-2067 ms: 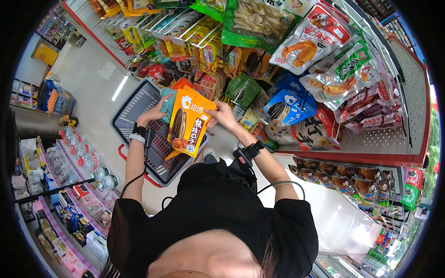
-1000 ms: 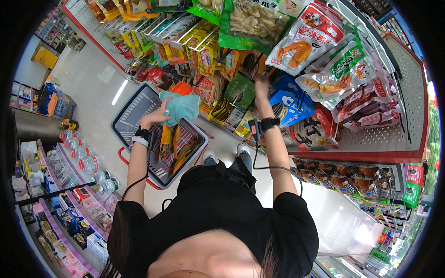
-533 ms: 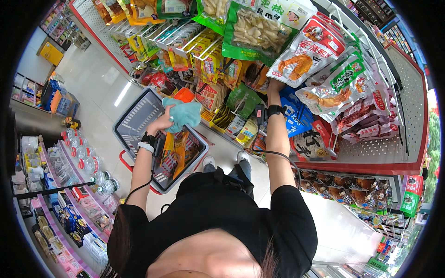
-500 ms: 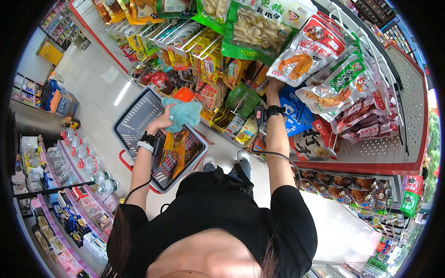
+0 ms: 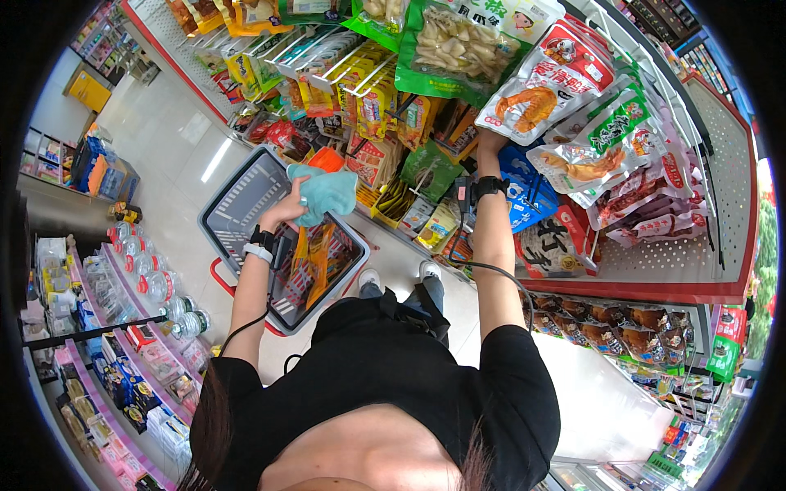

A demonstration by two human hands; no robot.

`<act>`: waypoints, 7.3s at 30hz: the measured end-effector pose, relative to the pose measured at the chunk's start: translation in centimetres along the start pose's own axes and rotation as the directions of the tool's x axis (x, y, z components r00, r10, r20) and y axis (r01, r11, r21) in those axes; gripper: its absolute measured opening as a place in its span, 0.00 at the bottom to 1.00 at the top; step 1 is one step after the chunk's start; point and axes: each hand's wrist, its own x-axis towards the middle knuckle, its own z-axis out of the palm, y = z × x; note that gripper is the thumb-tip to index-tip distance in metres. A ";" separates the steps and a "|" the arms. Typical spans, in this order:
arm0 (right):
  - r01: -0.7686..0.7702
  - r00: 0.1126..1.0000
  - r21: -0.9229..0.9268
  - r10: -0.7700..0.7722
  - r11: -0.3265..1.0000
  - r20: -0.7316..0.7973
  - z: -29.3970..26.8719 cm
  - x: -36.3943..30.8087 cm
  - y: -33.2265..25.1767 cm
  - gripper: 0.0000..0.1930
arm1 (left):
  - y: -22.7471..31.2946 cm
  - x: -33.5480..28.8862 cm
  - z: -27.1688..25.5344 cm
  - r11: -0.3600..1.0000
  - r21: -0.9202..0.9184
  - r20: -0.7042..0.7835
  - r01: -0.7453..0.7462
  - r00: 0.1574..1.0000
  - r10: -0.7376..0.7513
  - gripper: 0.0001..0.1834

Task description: The person wipes multiple snack bags with a blue cloth one at a time and places them into a grey basket while standing in a store aisle.

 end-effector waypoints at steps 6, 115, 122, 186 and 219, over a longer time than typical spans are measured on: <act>-0.369 0.927 0.558 0.246 0.743 0.285 2.7 -0.8 1.2 0.22 | 1.8 0.0 0.5 0.993 -0.114 0.011 -0.002 1.000 0.004 0.41; -0.957 0.119 0.262 -0.662 0.121 0.740 -25.6 -19.0 -19.6 0.07 | 7.3 -9.4 -2.1 0.708 -0.486 -0.496 -0.512 0.829 0.258 0.11; -0.239 0.423 0.848 -0.735 0.473 0.529 -23.7 -15.6 -15.1 0.12 | 8.6 -9.3 0.8 0.767 -0.376 -0.461 -0.520 0.823 0.332 0.12; -0.722 0.352 0.644 -0.667 0.252 0.657 -20.8 -12.5 -6.7 0.15 | 15.7 -2.0 8.7 0.742 0.197 -0.283 -0.641 0.688 0.669 0.15; -0.066 0.949 0.830 -0.222 0.554 0.223 -15.6 -5.9 -2.9 0.10 | 24.8 2.5 11.7 0.604 0.145 -0.433 -0.784 0.499 0.751 0.09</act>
